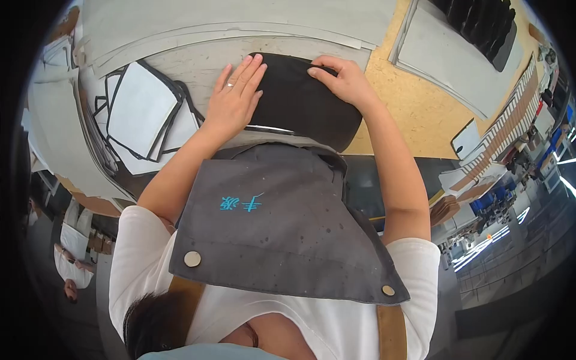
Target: The recorder is assembling small leather panels, applying adhesive from a bottle, and aligning the pieces at a workstation.
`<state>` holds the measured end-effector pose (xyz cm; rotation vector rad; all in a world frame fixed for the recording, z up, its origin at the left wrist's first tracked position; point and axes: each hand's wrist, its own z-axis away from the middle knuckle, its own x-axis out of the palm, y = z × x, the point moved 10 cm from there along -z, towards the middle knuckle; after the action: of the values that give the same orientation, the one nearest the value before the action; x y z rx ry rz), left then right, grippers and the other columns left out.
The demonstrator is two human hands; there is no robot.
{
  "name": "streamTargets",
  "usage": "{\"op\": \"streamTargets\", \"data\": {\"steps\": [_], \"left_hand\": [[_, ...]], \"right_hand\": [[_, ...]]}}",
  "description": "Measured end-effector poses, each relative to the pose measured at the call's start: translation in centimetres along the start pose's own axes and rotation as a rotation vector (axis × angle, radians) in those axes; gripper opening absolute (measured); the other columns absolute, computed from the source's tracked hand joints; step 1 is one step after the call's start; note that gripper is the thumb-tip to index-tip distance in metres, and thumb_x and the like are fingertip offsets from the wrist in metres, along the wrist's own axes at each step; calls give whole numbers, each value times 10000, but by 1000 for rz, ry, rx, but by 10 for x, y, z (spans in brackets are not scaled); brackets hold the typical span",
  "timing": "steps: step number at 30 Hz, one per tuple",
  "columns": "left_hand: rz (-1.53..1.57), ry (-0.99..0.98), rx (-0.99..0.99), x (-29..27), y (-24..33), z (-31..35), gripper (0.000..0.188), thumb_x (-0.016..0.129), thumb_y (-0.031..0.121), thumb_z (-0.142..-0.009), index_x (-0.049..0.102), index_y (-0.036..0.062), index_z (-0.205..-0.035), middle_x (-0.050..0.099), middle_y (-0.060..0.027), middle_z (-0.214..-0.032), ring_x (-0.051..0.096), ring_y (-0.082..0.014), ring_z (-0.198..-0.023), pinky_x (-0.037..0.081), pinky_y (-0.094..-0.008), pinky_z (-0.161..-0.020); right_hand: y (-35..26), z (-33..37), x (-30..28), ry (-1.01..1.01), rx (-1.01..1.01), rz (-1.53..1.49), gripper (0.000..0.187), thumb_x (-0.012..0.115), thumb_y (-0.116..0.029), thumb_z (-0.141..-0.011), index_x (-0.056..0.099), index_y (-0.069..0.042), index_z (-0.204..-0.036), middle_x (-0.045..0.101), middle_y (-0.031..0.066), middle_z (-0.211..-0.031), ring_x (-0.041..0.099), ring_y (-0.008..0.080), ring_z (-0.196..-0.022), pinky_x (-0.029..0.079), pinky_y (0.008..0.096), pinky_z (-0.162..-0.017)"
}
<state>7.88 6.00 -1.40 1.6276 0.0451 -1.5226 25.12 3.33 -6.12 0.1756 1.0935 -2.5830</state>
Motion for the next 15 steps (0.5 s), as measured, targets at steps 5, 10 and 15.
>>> {"op": "streamTargets", "data": {"steps": [5, 10, 15], "left_hand": [[-104, 19, -59, -4, 3, -8, 501, 575, 215, -831, 429, 112, -1298, 369, -14, -1384, 360, -174, -1263, 252, -385, -1040], [-196, 36, -77, -4, 9, -14, 509, 579, 259, -827, 433, 165, -1305, 423, -3, -1330, 367, -160, -1245, 280, -381, -1018], [-229, 23, -66, -6, 8, -20, 480, 585, 276, -822, 469, 187, -1279, 438, -16, -1301, 377, -161, -1229, 279, -396, -1013]], "right_hand": [[-6, 1, -2, 6, -55, 108, 222, 615, -233, -836, 604, -23, -906, 609, 12, -811, 538, 101, -758, 434, 240, -719], [-6, 0, -1, 2, -18, 87, 210, 604, -232, -837, 601, -28, -890, 603, 25, -775, 540, 118, -734, 435, 254, -701], [-2, -1, -1, 22, -56, 99, 208, 604, -237, -830, 604, -40, -894, 609, 47, -770, 549, 148, -719, 436, 265, -687]]}}
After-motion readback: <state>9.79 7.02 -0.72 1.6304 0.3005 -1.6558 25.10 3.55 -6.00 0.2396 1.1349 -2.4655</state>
